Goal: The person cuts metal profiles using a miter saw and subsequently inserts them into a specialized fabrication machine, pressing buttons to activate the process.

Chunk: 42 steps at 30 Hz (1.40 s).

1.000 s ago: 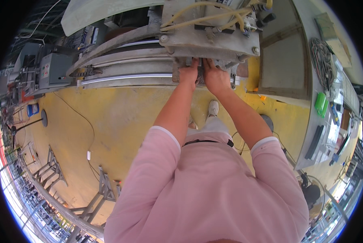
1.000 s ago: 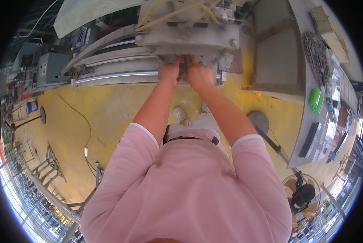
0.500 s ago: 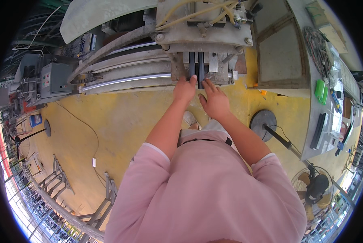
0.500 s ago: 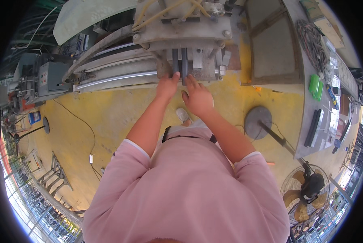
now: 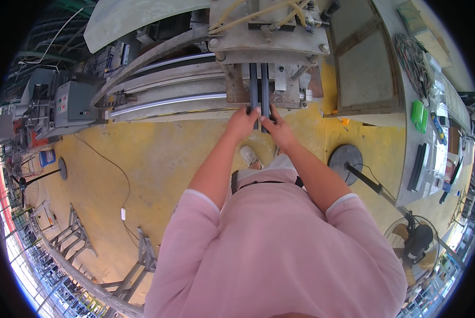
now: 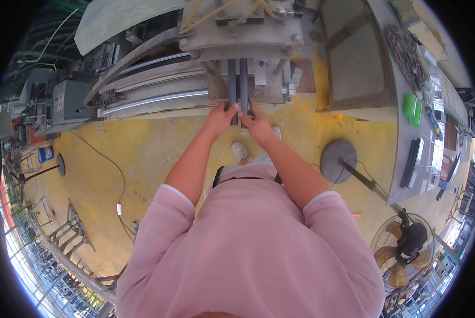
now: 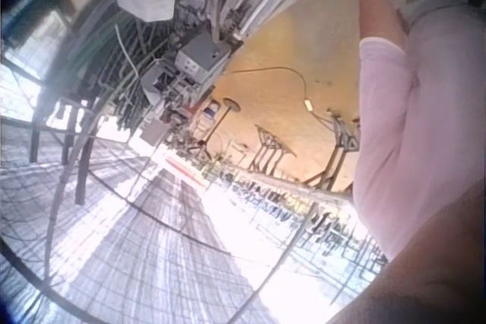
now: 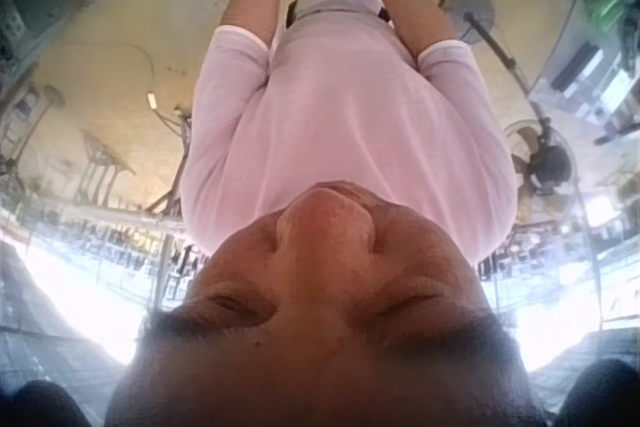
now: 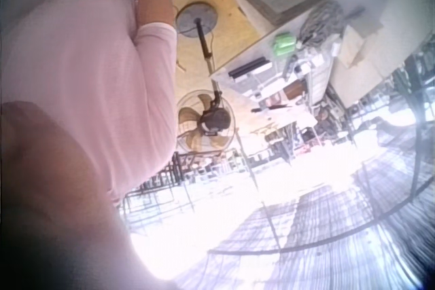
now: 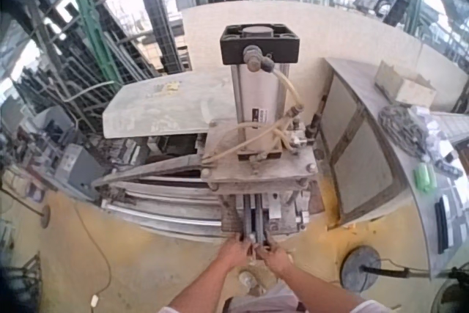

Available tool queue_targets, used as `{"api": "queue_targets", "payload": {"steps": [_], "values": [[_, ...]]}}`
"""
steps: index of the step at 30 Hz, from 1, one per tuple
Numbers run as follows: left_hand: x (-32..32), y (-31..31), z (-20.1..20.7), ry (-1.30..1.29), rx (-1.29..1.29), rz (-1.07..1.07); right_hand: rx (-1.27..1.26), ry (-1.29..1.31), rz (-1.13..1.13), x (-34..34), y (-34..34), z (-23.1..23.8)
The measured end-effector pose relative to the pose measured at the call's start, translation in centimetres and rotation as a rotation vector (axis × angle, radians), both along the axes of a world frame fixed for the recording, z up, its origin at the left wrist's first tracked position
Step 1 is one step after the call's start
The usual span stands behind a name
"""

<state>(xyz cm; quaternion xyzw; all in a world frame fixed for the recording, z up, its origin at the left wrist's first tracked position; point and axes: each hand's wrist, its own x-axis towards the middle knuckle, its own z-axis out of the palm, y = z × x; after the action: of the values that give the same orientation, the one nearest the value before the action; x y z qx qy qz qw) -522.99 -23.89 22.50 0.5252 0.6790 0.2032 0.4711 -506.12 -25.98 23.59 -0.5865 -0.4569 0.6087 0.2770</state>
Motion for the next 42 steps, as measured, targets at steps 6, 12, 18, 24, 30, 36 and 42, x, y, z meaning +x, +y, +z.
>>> {"api": "queue_targets", "payload": {"steps": [6,12,18,24,30,36,42], "values": [[-1.5,-3.3,1.0,-0.489,-0.277,0.127,-0.108,0.055,0.08,0.8,-2.7,1.2],[0.9,1.6,-2.5,-0.476,-0.089,0.278,-0.162,0.158,0.095,0.2,-2.7,1.2],[1.4,-3.2,-0.4,-0.569,-0.166,0.138,-0.11,-0.028,0.233,2.2,-5.9,2.3],[0.6,-6.5,2.6,-0.909,-0.238,0.176,0.148,0.129,0.381,1.8,-8.0,1.1],[-1.8,-6.4,6.8,-0.755,-0.152,0.082,0.34,-0.195,0.194,2.9,-0.9,10.3],[-2.3,-7.9,8.4,-0.719,-0.17,-0.03,0.778,-0.467,0.407,2.6,2.8,15.7],[-2.7,-8.6,9.1,-0.637,-0.131,-0.086,0.879,-0.588,0.578,3.3,3.1,16.7]]}}
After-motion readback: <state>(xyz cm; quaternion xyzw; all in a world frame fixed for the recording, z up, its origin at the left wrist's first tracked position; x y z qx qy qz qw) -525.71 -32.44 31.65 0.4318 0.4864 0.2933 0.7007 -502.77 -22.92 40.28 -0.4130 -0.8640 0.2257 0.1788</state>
